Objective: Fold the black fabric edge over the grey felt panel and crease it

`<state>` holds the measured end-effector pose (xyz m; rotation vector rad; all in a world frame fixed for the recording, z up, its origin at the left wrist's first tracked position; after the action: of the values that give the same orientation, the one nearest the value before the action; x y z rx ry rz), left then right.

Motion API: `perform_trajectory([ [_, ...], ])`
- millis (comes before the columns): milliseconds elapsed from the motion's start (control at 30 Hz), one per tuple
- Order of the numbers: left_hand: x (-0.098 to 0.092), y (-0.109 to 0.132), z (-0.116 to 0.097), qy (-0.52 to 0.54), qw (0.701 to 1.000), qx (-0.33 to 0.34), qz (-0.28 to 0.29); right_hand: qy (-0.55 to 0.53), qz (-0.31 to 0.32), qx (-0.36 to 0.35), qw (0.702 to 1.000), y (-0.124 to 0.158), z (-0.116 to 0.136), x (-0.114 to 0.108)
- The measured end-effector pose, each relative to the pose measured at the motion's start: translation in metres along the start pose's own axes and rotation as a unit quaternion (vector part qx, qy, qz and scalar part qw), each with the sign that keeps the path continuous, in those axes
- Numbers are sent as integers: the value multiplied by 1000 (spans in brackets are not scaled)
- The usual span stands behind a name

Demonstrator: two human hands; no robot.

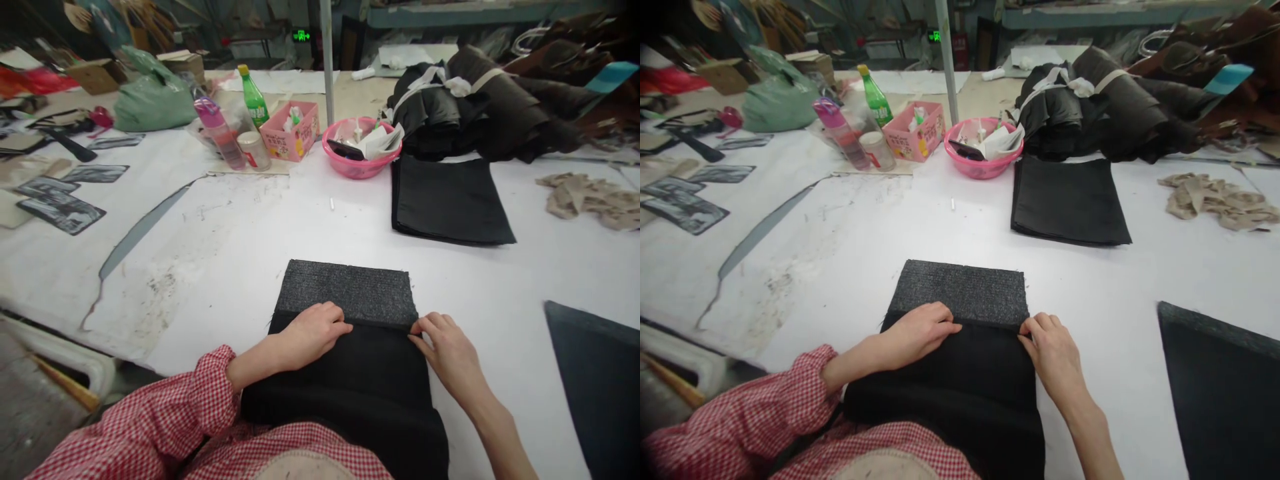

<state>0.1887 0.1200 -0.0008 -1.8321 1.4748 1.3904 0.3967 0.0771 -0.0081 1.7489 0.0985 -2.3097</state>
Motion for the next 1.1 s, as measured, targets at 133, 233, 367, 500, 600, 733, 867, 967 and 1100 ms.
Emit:
perform_trajectory([
  [133,-10,-21,-15,-25,999,42,12,4,-4,-24,1000,4,11,-14],
  [233,-14,-44,-35,-34,996,84,-2,-20,-4,-51,998,9,19,-21],
  [367,-5,-73,-54,-31,993,110,-18,-55,-7,-61,997,17,20,-23],
  [500,6,-86,-53,3,995,102,-8,-78,8,-32,996,19,10,-14],
  [600,7,-83,-49,19,995,94,6,-111,35,-27,993,14,5,-5],
  [733,5,-74,-41,23,996,89,4,-185,47,-55,980,12,7,-3],
  [867,8,-49,-19,40,996,79,-2,-244,34,-15,969,22,-5,-8],
  [967,13,-9,12,60,998,33,2,-267,25,18,963,35,-16,-6],
  [1100,15,60,56,92,995,-42,-15,-271,25,73,959,49,-27,3],
])
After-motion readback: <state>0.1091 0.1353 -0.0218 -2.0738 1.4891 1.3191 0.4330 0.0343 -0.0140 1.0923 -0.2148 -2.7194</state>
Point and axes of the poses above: each hand's wrist, its own y-axis away from the middle knuckle, its own x-axis out of the palm, z = x × y, the point moved 9 cm from there along -y, towards the middle knuckle, and after that the axes turned 15 degrees about z, right-handed, at the moved point
